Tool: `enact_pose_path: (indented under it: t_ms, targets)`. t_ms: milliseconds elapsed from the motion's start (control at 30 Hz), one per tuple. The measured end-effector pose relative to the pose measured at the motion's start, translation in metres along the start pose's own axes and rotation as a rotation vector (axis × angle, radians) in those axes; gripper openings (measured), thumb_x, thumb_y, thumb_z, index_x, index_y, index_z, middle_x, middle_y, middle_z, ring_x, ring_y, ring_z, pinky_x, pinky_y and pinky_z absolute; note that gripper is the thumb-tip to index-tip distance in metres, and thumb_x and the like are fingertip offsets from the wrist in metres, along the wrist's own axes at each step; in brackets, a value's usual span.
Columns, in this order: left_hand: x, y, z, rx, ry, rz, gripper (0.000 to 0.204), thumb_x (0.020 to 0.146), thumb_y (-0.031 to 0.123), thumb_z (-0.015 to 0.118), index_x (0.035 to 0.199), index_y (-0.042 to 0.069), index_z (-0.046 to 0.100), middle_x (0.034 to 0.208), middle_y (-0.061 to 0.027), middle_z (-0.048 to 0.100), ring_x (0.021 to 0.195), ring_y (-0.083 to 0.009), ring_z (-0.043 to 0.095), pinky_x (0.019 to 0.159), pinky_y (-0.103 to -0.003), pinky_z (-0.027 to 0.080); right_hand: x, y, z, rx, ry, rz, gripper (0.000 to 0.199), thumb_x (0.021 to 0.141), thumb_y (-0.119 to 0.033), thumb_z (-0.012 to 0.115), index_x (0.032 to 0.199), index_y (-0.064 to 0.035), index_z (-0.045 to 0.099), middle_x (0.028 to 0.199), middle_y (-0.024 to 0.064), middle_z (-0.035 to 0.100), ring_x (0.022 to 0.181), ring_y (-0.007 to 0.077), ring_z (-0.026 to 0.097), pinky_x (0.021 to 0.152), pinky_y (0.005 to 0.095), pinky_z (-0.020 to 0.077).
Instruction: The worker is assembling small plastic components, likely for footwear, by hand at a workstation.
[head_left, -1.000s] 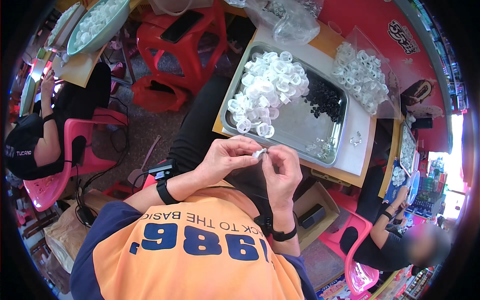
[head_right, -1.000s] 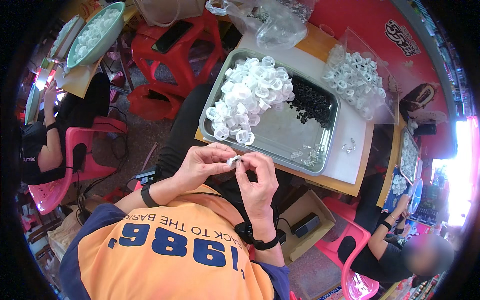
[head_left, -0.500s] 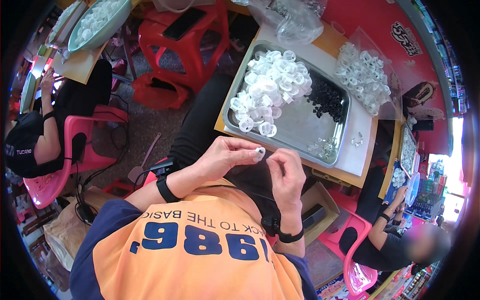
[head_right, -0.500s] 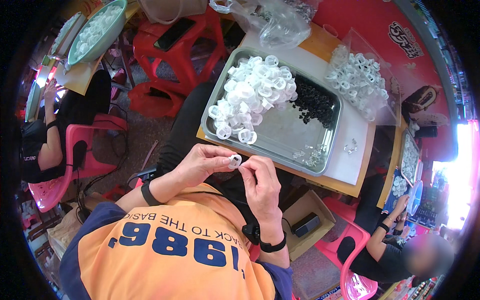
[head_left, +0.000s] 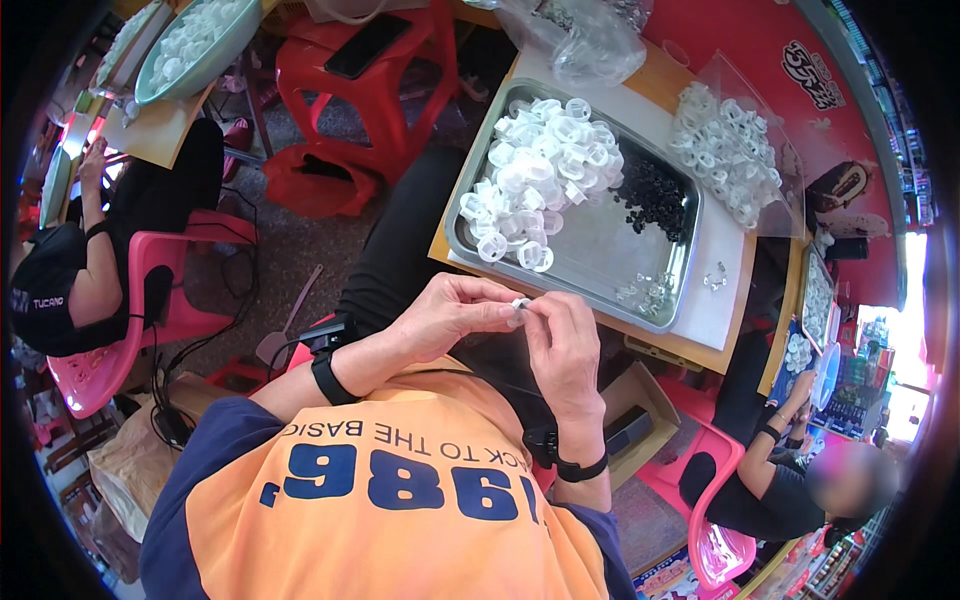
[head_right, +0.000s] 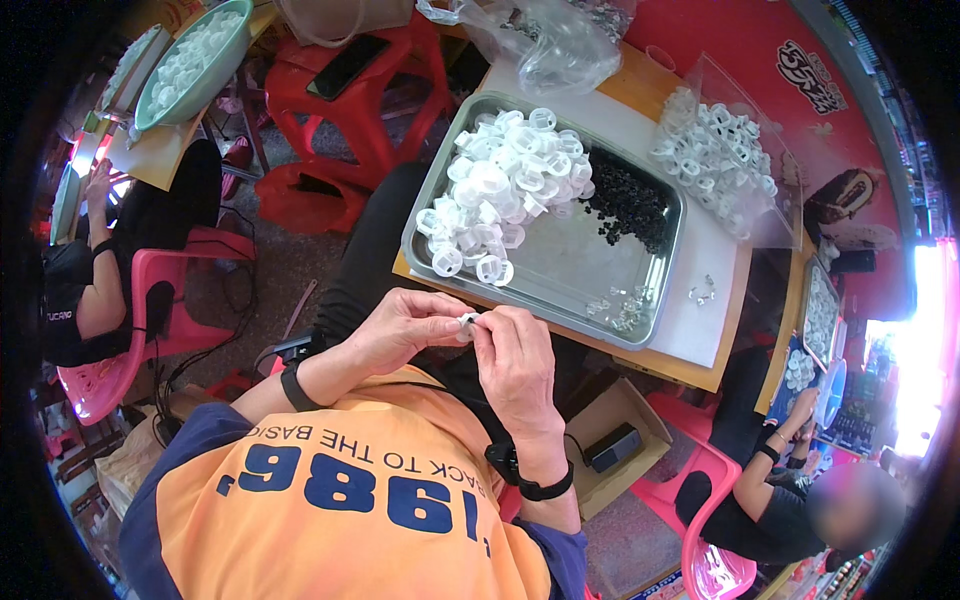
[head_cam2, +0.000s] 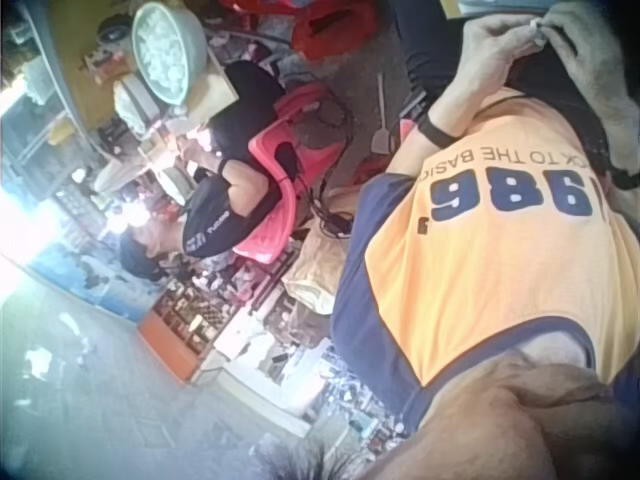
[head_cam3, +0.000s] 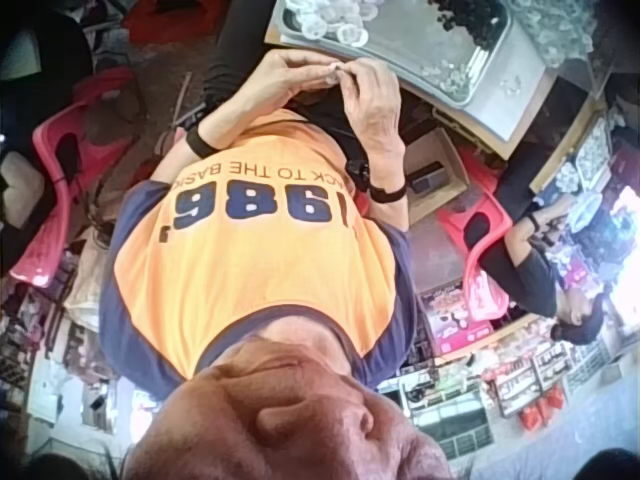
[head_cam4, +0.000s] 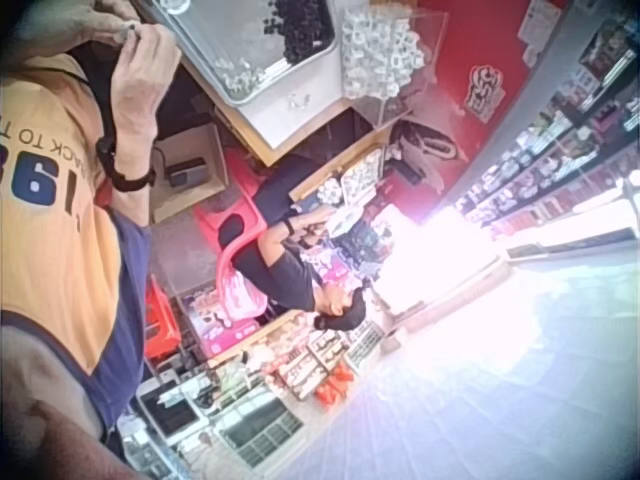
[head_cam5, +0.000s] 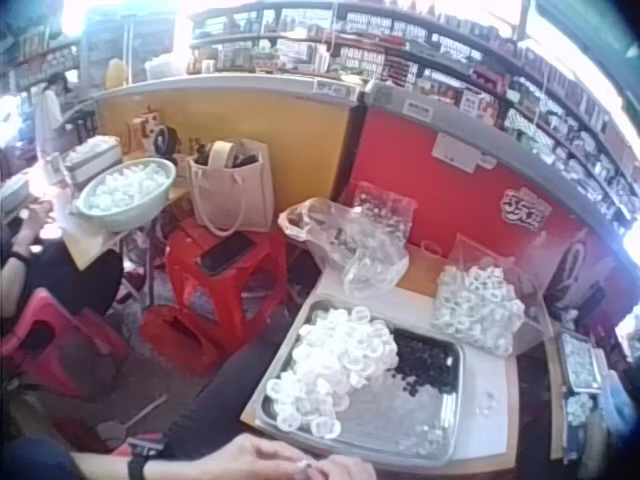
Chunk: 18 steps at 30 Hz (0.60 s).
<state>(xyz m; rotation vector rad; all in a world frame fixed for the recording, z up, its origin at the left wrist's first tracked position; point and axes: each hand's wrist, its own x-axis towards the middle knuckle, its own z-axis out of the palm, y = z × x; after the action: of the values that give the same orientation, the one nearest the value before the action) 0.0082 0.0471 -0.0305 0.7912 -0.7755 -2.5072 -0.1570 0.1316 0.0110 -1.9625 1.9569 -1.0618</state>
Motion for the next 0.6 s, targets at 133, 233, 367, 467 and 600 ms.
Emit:
enact_pose_path:
  t_ms: [133, 233, 367, 467, 600]
  targets:
    - [0.003, -0.005, -0.003, 0.121, -0.005, 0.135, 0.022, 0.088, 0.002, 0.071, 0.109, -0.004, 0.07, 0.108, -0.0126, 0.068, 0.097, -0.0169, 0.067, 0.088, -0.029, 0.056, -0.002, -0.003, 0.002, 0.109, -0.006, 0.104, 0.015, 0.081, 0.002, 0.072, 0.092, -0.0011, 0.062, 0.091, 0.0101, 0.062, 0.082, 0.0279, 0.062, 0.071, 0.0357, 0.0507]
    - [0.002, -0.005, -0.002, 0.113, 0.004, 0.13, 0.021, 0.087, 0.0, 0.072, 0.107, -0.003, 0.071, 0.107, -0.0119, 0.067, 0.097, -0.0164, 0.067, 0.088, -0.028, 0.055, -0.004, -0.003, 0.004, 0.16, -0.001, 0.132, 0.014, 0.082, 0.003, 0.071, 0.092, -0.0008, 0.062, 0.092, 0.0115, 0.061, 0.083, 0.0287, 0.062, 0.071, 0.0362, 0.0515]
    - [-0.001, -0.003, 0.001, 0.106, 0.013, 0.087, 0.023, 0.089, 0.002, 0.07, 0.11, -0.004, 0.07, 0.108, -0.012, 0.068, 0.098, -0.0173, 0.067, 0.09, -0.029, 0.055, -0.007, 0.003, 0.008, 0.103, 0.051, 0.008, 0.013, 0.084, 0.004, 0.069, 0.093, -0.0007, 0.061, 0.094, 0.0132, 0.061, 0.081, 0.0293, 0.061, 0.07, 0.0354, 0.0518]
    - [-0.002, -0.002, 0.001, -0.085, -0.011, -0.073, 0.027, 0.091, 0.007, 0.069, 0.115, -0.004, 0.067, 0.11, -0.0119, 0.068, 0.1, -0.0186, 0.067, 0.093, -0.031, 0.055, -0.009, -0.001, 0.003, 0.18, 0.064, 0.069, 0.012, 0.086, 0.002, 0.069, 0.095, -0.0007, 0.061, 0.093, 0.0125, 0.06, 0.078, 0.0263, 0.06, 0.07, 0.0333, 0.0512]
    - [0.002, -0.005, -0.006, -0.179, 0.029, -0.074, 0.032, 0.091, 0.013, 0.07, 0.117, -0.004, 0.065, 0.111, -0.0125, 0.069, 0.101, -0.0195, 0.068, 0.095, -0.032, 0.055, -0.011, -0.001, -0.005, 0.307, 0.072, 0.181, 0.011, 0.087, 0.001, 0.07, 0.094, -0.0001, 0.061, 0.093, 0.0092, 0.06, 0.075, 0.0199, 0.058, 0.068, 0.0295, 0.0492]
